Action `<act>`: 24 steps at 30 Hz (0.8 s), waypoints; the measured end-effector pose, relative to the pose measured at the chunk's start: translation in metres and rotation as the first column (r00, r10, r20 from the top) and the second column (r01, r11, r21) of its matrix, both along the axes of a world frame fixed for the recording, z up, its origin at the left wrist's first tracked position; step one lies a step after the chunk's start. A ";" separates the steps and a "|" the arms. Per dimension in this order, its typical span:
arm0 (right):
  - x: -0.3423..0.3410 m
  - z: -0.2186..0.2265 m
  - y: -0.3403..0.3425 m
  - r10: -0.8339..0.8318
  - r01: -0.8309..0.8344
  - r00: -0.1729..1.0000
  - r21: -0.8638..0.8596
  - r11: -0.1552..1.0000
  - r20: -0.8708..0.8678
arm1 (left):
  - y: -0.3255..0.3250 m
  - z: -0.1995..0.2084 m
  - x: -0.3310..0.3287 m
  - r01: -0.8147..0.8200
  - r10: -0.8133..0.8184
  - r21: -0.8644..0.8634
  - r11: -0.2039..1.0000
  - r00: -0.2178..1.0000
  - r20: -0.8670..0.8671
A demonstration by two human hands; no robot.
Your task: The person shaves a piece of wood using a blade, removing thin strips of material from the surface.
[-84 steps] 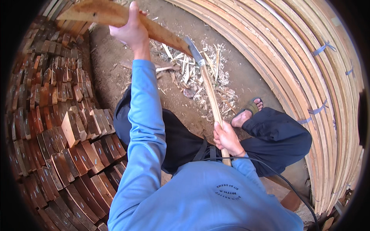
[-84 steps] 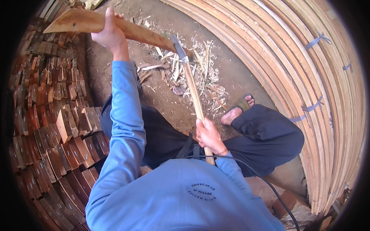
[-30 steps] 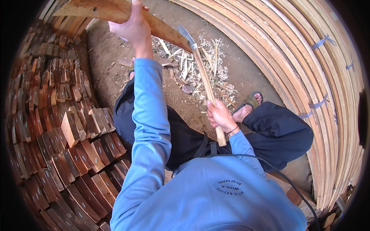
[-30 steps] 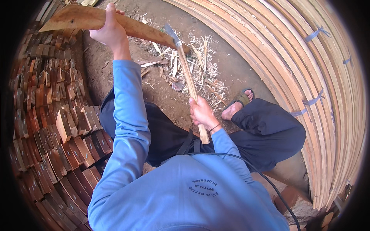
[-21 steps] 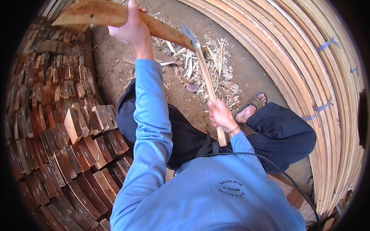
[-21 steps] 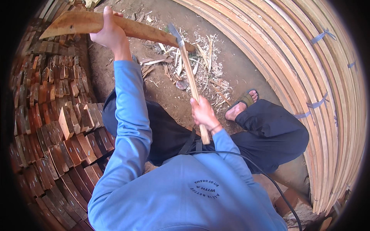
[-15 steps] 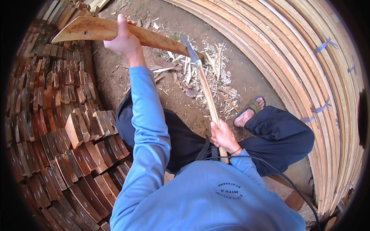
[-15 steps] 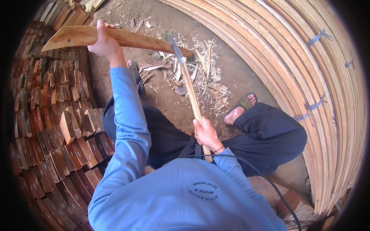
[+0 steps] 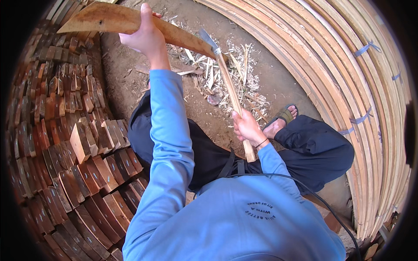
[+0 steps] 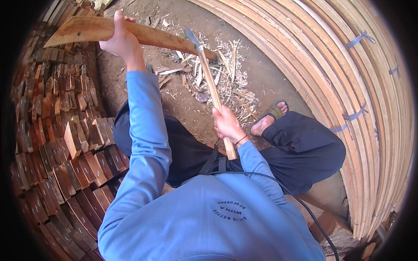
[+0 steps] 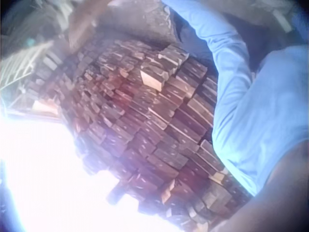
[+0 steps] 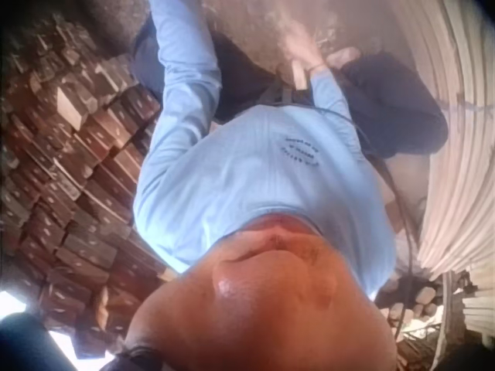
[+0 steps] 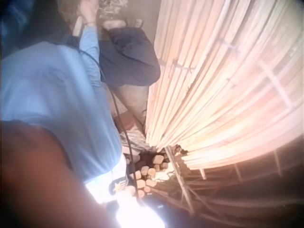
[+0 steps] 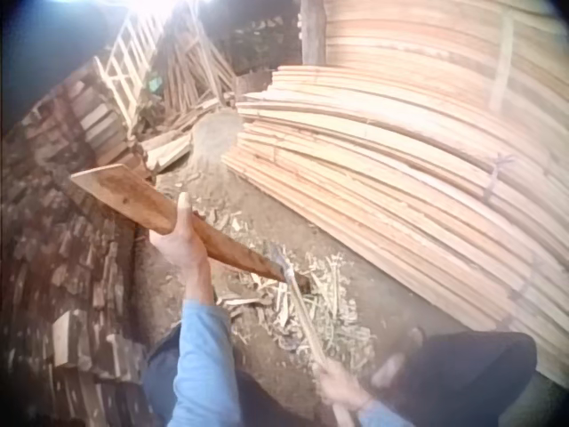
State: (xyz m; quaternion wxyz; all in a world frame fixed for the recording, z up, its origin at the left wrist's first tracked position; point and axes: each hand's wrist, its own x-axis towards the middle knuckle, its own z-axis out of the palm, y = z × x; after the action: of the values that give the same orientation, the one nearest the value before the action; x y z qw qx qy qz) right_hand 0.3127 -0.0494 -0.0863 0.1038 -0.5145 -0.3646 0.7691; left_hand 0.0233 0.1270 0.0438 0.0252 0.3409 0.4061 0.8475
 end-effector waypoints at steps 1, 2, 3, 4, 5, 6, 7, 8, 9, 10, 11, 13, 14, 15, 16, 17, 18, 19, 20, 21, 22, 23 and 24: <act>0.003 -0.001 -0.006 -0.017 0.017 1.000 -0.012 1.000 -0.024 | 0.001 -0.002 -0.007 0.005 -0.005 -0.009 1.000 1.000 -0.006; 0.008 0.001 -0.014 -0.035 0.034 0.998 -0.024 0.999 -0.047 | 0.004 -0.005 -0.019 0.012 -0.012 -0.018 1.000 1.000 -0.012; 0.016 0.005 -0.033 -0.029 0.029 1.000 -0.032 0.999 -0.009 | 0.003 -0.007 -0.030 0.010 -0.010 -0.031 0.999 1.000 -0.022; 0.026 0.017 -0.047 -0.083 0.078 0.995 -0.101 0.992 -0.047 | 0.002 -0.006 -0.032 0.003 -0.002 0.010 1.000 1.000 -0.019; 0.031 0.021 -0.045 -0.036 0.033 0.999 -0.098 0.995 -0.029 | 0.002 -0.003 -0.025 -0.001 0.002 0.050 0.999 1.000 -0.010; 0.034 0.023 -0.048 0.007 -0.008 1.000 -0.110 0.994 -0.013 | -0.001 -0.003 -0.020 -0.003 0.003 0.076 0.997 1.000 -0.003; 0.030 0.021 -0.039 -0.001 0.001 1.000 -0.084 0.996 0.000 | -0.001 -0.005 -0.016 0.011 -0.009 0.057 0.998 1.000 -0.026; 0.019 0.015 -0.019 -0.008 0.009 1.000 -0.059 0.998 0.012 | 0.000 -0.006 -0.013 0.023 -0.021 0.037 0.999 0.999 -0.049; 0.009 0.005 0.002 0.016 -0.016 1.000 0.021 1.000 0.023 | 0.004 -0.005 -0.010 0.035 -0.033 0.028 0.999 0.997 -0.071; 0.003 0.005 0.010 0.006 -0.007 1.000 0.039 0.999 0.028 | 0.008 -0.006 -0.012 0.048 -0.047 0.016 0.999 0.997 -0.068; -0.002 0.006 0.015 -0.005 0.003 0.999 0.057 0.998 0.034 | 0.013 -0.006 -0.014 0.062 -0.062 0.004 0.998 0.996 -0.064; -0.002 0.012 0.002 -0.026 0.026 0.999 0.016 1.000 0.027 | 0.012 -0.007 -0.021 0.059 -0.060 -0.023 0.998 0.997 -0.058; 0.009 0.014 -0.021 -0.034 0.034 0.999 -0.032 0.999 -0.009 | 0.005 -0.009 -0.025 0.049 -0.051 -0.037 0.998 0.998 -0.047; 0.024 0.015 -0.040 -0.039 0.036 0.998 -0.065 0.997 -0.043 | 0.002 -0.006 -0.028 0.034 -0.035 -0.036 0.999 0.999 -0.035; 0.038 0.019 -0.055 -0.066 0.053 0.993 -0.133 0.990 -0.093 | 0.002 -0.005 -0.024 0.023 -0.023 -0.001 1.000 0.998 -0.051; 0.043 0.016 -0.050 -0.060 0.052 0.997 -0.141 0.989 -0.047 | 0.005 -0.004 -0.018 0.012 -0.009 0.034 0.999 0.998 -0.066; 0.039 0.026 -0.046 -0.070 0.069 0.998 -0.166 0.984 0.000 | 0.003 -0.006 -0.011 0.018 -0.014 0.052 0.998 0.996 -0.083; 0.029 0.037 -0.030 -0.065 0.064 0.998 -0.145 0.987 -0.003 | 0.003 -0.006 -0.009 0.017 -0.012 0.052 0.998 0.994 -0.106; 0.022 0.026 -0.017 -0.056 0.056 0.998 -0.094 0.994 -0.001 | 0.001 0.001 -0.005 0.218 -0.227 0.067 0.974 0.952 0.207; 0.015 0.010 0.000 -0.056 0.055 0.998 -0.097 0.994 -0.009 | -0.004 0.015 -0.001 0.400 -0.416 0.142 0.905 0.764 0.493; 0.006 0.002 0.014 -0.039 0.036 0.999 -0.089 0.995 -0.027 | -0.001 0.019 -0.004 0.404 -0.403 0.117 0.907 0.755 0.517; 0.007 0.006 0.009 -0.067 0.065 0.998 -0.090 0.994 -0.020 | 0.002 0.021 -0.005 0.412 -0.393 0.093 0.906 0.743 0.542; 0.003 0.015 0.000 -0.063 0.060 0.998 -0.092 0.994 -0.029 | 0.007 0.009 -0.019 0.209 -0.185 -0.050 0.977 0.936 0.301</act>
State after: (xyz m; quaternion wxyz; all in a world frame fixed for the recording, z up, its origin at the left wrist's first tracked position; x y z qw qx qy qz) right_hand 0.3158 -0.0492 -0.0710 0.1099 -0.5172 -0.3115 0.7896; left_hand 0.0043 0.1342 0.0527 0.1839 0.2485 0.3955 0.8649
